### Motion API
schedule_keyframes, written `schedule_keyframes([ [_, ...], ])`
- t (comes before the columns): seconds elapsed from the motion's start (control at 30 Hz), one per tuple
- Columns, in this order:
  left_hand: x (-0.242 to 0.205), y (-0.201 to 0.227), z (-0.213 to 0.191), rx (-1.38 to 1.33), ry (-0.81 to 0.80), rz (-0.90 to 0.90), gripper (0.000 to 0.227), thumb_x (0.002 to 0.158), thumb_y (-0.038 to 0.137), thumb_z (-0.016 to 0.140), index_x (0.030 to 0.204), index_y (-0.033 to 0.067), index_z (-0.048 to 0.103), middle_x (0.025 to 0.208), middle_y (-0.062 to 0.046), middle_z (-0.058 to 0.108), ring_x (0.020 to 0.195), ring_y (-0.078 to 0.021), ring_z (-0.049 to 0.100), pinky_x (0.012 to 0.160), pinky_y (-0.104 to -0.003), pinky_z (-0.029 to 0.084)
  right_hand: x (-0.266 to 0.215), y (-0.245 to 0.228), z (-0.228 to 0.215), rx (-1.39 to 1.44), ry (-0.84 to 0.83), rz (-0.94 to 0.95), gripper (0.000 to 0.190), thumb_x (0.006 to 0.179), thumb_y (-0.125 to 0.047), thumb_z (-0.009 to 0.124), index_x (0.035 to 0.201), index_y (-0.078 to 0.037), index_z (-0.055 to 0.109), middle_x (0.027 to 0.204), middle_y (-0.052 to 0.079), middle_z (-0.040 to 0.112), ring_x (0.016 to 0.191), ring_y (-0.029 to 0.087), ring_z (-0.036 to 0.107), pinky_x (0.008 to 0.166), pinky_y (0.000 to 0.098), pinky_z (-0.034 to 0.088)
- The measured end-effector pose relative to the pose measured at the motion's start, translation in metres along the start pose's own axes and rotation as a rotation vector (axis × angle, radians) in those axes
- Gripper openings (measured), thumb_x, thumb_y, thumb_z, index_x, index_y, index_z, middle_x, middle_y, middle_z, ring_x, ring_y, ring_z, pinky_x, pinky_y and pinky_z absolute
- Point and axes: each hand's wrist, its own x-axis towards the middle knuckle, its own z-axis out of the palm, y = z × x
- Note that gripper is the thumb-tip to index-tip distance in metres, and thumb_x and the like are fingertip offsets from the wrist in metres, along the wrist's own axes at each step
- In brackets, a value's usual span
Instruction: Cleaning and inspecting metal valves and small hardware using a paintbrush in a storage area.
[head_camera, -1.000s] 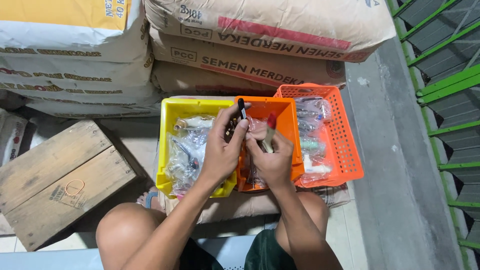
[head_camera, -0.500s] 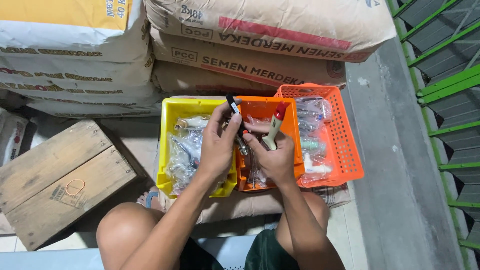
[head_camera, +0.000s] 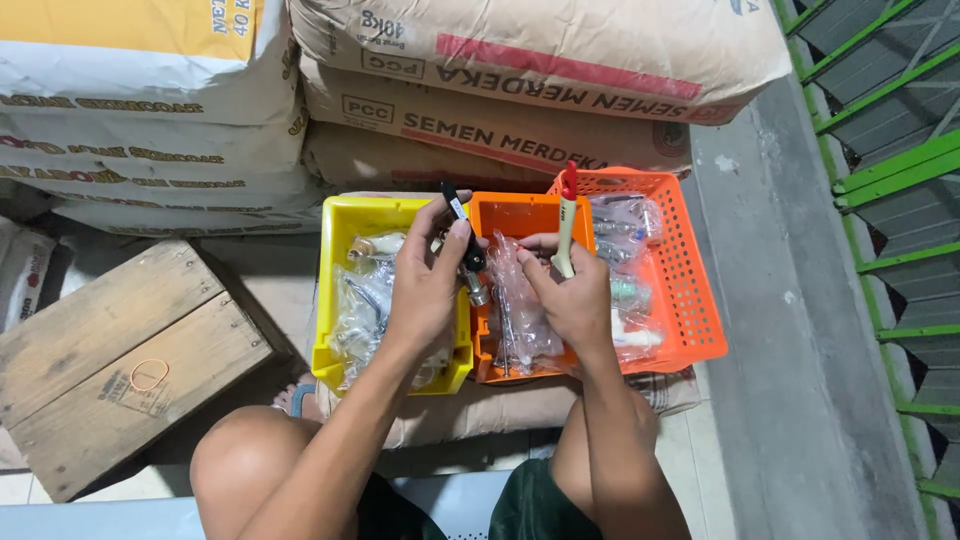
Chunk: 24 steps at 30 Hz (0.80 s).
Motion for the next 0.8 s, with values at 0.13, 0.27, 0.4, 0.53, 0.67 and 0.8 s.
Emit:
schedule_keyframes([
  [0.13, 0.004, -0.006, -0.002, 0.01, -0.017, -0.018, 0.042, 0.106, 0.021, 0.05, 0.146, 0.0078, 0.051, 0.126, -0.022, 0.054, 0.11, -0.0336, 0.063, 0.1, -0.059, 0.052, 0.0, -0.014, 0.004, -0.016, 0.01, 0.027, 0.021, 0.09, -0.006, 0.074, 0.11, -0.007, 0.078, 0.091, 0.014, 0.078, 0.086, 0.018, 0.071, 0.085, 0.0363, 0.057],
  [0.27, 0.001, 0.002, 0.008, -0.033, -0.008, -0.083, 0.035, 0.107, 0.022, 0.047, 0.135, 0.0031, 0.057, 0.119, -0.017, 0.053, 0.107, -0.03, 0.065, 0.091, -0.045, 0.06, -0.005, -0.03, 0.001, 0.096, 0.033, 0.033, 0.031, 0.096, -0.004, 0.062, 0.126, -0.003, 0.071, 0.088, 0.014, 0.077, 0.061, 0.012, 0.061, 0.061, 0.028, 0.055],
  [0.4, 0.001, 0.001, 0.007, -0.061, 0.0, -0.119, 0.031, 0.105, 0.02, 0.049, 0.127, -0.0001, 0.058, 0.119, -0.016, 0.053, 0.109, -0.0309, 0.066, 0.09, -0.043, 0.06, 0.0, -0.006, 0.003, 0.36, -0.015, 0.098, 0.022, 0.104, -0.015, 0.055, 0.107, 0.001, 0.07, 0.068, 0.01, 0.066, 0.043, 0.009, 0.049, 0.04, 0.023, 0.045],
  [0.53, -0.003, 0.011, 0.011, -0.122, -0.045, -0.152, 0.033, 0.108, 0.021, 0.035, 0.123, -0.0017, 0.054, 0.129, -0.026, 0.05, 0.117, -0.0415, 0.063, 0.098, -0.053, 0.056, 0.0, 0.009, 0.005, 0.443, -0.186, 0.088, 0.045, 0.11, -0.038, 0.037, 0.105, 0.0, 0.061, 0.069, 0.01, 0.06, 0.054, 0.013, 0.058, 0.049, 0.0234, 0.049],
  [0.67, 0.002, -0.002, 0.006, -0.192, -0.104, -0.216, 0.042, 0.111, 0.029, 0.025, 0.117, -0.0026, 0.051, 0.113, -0.025, 0.059, 0.076, -0.0265, 0.065, 0.058, -0.034, 0.056, -0.005, 0.001, 0.004, 0.342, -0.129, -0.169, 0.057, 0.114, -0.035, 0.026, 0.088, -0.003, 0.066, 0.082, 0.015, 0.065, 0.085, 0.024, 0.063, 0.091, 0.0364, 0.049],
  [0.8, 0.007, -0.021, -0.004, -0.189, -0.113, -0.246, 0.048, 0.111, 0.038, 0.028, 0.108, -0.0002, 0.056, 0.057, -0.01, 0.043, 0.041, -0.0178, 0.042, 0.03, -0.026, 0.036, -0.003, 0.026, -0.001, 0.421, 0.077, -0.131, 0.064, 0.114, -0.038, 0.025, 0.082, -0.002, 0.067, 0.071, 0.013, 0.062, 0.071, 0.02, 0.06, 0.083, 0.0304, 0.051],
])
